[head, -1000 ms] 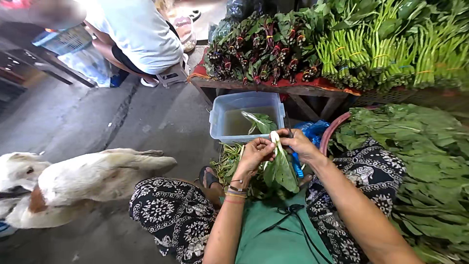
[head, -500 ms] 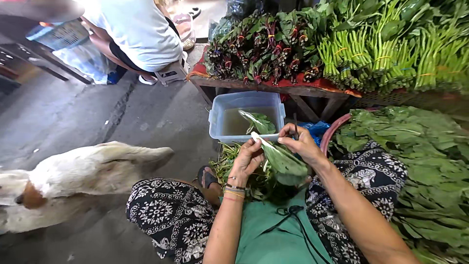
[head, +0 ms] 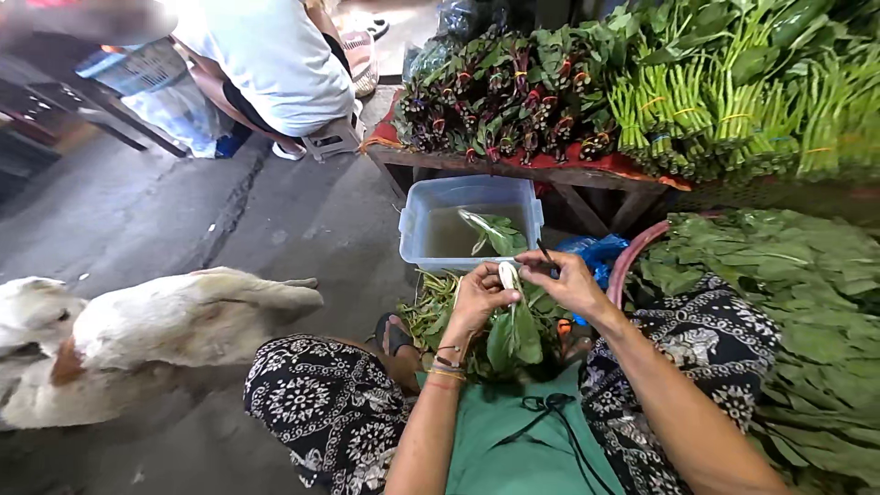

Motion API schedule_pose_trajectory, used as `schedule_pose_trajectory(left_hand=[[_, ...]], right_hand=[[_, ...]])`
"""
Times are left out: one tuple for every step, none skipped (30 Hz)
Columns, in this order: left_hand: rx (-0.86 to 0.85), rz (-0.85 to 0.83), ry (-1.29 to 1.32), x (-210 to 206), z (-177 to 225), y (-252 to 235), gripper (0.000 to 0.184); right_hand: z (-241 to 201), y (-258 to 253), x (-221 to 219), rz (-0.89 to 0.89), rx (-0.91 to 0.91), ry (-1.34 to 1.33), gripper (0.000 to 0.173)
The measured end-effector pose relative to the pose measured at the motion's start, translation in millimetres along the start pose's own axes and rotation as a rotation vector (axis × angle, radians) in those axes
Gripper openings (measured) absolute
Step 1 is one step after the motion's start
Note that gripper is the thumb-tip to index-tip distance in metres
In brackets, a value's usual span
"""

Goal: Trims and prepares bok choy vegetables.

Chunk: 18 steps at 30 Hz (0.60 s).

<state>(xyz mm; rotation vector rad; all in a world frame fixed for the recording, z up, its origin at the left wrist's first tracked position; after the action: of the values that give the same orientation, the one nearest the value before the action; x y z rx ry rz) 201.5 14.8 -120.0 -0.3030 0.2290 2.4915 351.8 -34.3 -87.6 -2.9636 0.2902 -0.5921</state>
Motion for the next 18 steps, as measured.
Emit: schedule_pose_trajectory(left_hand=[[-0.008,-0.022,-0.041,-4,1,0,0.038],[-0.012,-0.035,-0.082,-7,2,0,0.038],[-0.019,-0.039,-0.124,-8,3,0,0.037],[-0.031,-0.043,-0.170,-7,5,1,0.036],[-0.047,-0.045,-0.227,-6,6,1,0.036],[-0.061,-0.050,-0.290,-4,6,1,0.035],[-0.073,-0.054,-0.356,-2,8,1,0.035],[-0.084,-0.058,-0.409,-1,9,2,0.034],[-0.095,-0.061,-0.457,0,10,2,0.034],[-0.104,-0.062,-0.503,1,12,3,0.034],[-0.113,-0.062,-0.542,1,15,4,0.032],[-0.124,-0.055,-0.585,0,18,5,0.030],[-0.137,-0.042,-0.632,-1,21,6,0.029],[-0.155,-0.025,-0.696,-3,25,8,0.028],[-0.182,0.000,-0.776,-6,28,10,0.027],[-0.219,0.032,-0.849,-9,32,12,0.026],[-0.266,0.064,-0.900,-12,35,14,0.025],[-0.310,0.092,-0.926,-15,36,15,0.024]], right_hand=[[1,0,-2,-0.003,-0.007,-0.006,0.028],[0,1,-3,-0.006,-0.014,-0.011,0.029],[-1,1,-3,-0.010,-0.022,-0.015,0.027],[-1,2,-3,-0.018,-0.031,-0.021,0.023],[-2,2,-3,-0.027,-0.037,-0.021,0.020],[-2,2,-4,-0.038,-0.035,-0.019,0.018],[-3,1,-5,-0.056,-0.021,-0.012,0.017],[-4,1,-6,-0.075,0.007,0.006,0.018],[-6,2,-7,-0.094,0.044,0.037,0.019],[-9,3,-8,-0.106,0.088,0.078,0.022],[-12,4,-9,-0.110,0.133,0.127,0.023],[-15,5,-10,-0.108,0.175,0.174,0.025],[-18,6,-11,-0.093,0.214,0.207,0.026],[-19,7,-12,-0.068,0.250,0.242,0.026],[-20,8,-14,-0.041,0.285,0.283,0.027],[-22,10,-15,-0.013,0.318,0.325,0.027],[-23,10,-15,0.013,0.342,0.365,0.026],[-24,11,-15,0.039,0.362,0.396,0.026]])
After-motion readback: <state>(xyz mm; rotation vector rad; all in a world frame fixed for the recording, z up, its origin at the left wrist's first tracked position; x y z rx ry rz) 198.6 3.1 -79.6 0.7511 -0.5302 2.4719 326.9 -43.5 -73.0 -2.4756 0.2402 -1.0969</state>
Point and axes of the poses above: each hand's wrist, its own y-axis away from the middle knuckle, its own x-axis out of the back of the hand, z = x × y, the point moved 8 cm from there along -y, towards the middle knuckle, and after that the axes turned 1 degree about y, right-handed, at the moved point
